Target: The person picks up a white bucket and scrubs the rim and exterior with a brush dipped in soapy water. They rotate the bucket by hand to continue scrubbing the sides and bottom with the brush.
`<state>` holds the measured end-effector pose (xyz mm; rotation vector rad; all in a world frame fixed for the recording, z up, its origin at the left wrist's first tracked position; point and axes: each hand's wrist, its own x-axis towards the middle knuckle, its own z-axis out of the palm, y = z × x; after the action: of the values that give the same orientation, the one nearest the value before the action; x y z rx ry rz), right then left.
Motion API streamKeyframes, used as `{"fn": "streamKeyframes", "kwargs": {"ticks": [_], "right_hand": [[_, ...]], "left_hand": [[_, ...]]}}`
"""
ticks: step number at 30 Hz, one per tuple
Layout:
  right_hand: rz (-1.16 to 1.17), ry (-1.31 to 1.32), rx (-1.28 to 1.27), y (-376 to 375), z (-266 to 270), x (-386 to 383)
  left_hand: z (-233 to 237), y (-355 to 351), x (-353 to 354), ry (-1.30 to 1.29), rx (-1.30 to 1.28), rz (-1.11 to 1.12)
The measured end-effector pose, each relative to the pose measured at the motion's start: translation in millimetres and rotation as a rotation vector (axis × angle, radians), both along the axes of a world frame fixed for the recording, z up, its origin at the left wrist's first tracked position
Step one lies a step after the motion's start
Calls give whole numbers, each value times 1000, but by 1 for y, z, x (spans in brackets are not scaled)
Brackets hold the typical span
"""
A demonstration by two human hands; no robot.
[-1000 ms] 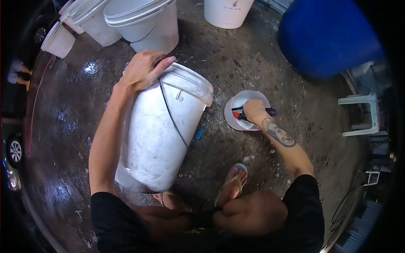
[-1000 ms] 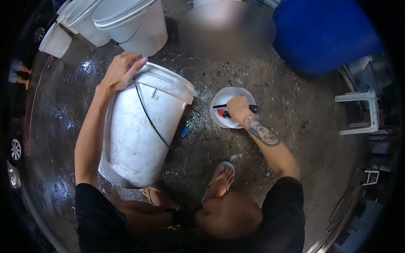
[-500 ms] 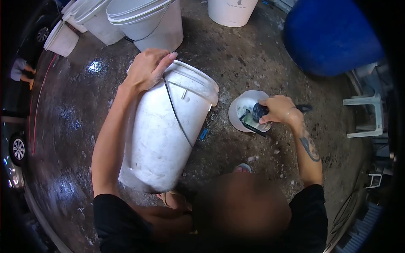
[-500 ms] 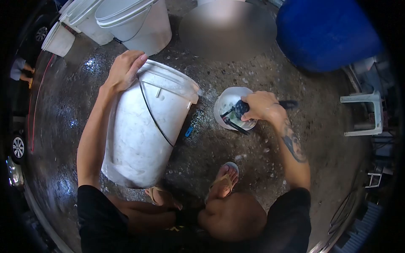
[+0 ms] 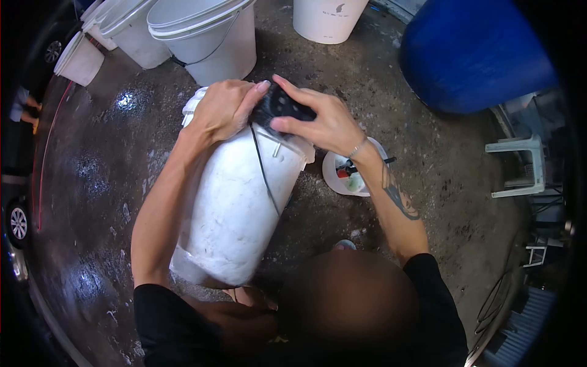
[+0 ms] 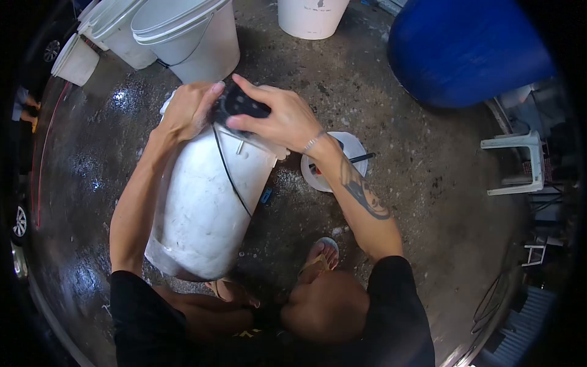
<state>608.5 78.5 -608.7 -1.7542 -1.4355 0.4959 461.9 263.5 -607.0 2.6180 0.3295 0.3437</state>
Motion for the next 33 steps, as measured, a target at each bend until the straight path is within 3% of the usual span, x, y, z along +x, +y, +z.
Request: {"fn": "streamKeyframes", "kwargs": {"ticks": [5, 12, 18, 20, 23, 24, 27, 30, 33], "right_hand": [[-99, -6, -159, -46, -37, 15], [-67, -171, 46, 6, -3, -10], [-156, -344, 55, -38, -61, 10], [-202, -413, 124, -31, -55, 4], [-199, -422, 222, 7, -18, -21], [-196, -335, 103, 10, -8, -28], [-206, -380, 243, -8, -37, -12], [-213, -366, 137, -35, -66, 3], [-228, -388, 178, -16, -46, -11]], "left_hand": [[-5, 19, -10, -47, 34, 45], [-6, 25, -17, -62, -11, 65], [-6, 38, -23, -76, -15, 72], [-7, 38, -23, -55, -1, 62], [-11, 35, -22, -38, -30, 46], [-10, 35, -23, -76, -41, 63], [-10, 43, -24, -114, -15, 84], [-12, 43, -24, -60, -60, 68], [-13, 41, -22, -58, -30, 58]]}}
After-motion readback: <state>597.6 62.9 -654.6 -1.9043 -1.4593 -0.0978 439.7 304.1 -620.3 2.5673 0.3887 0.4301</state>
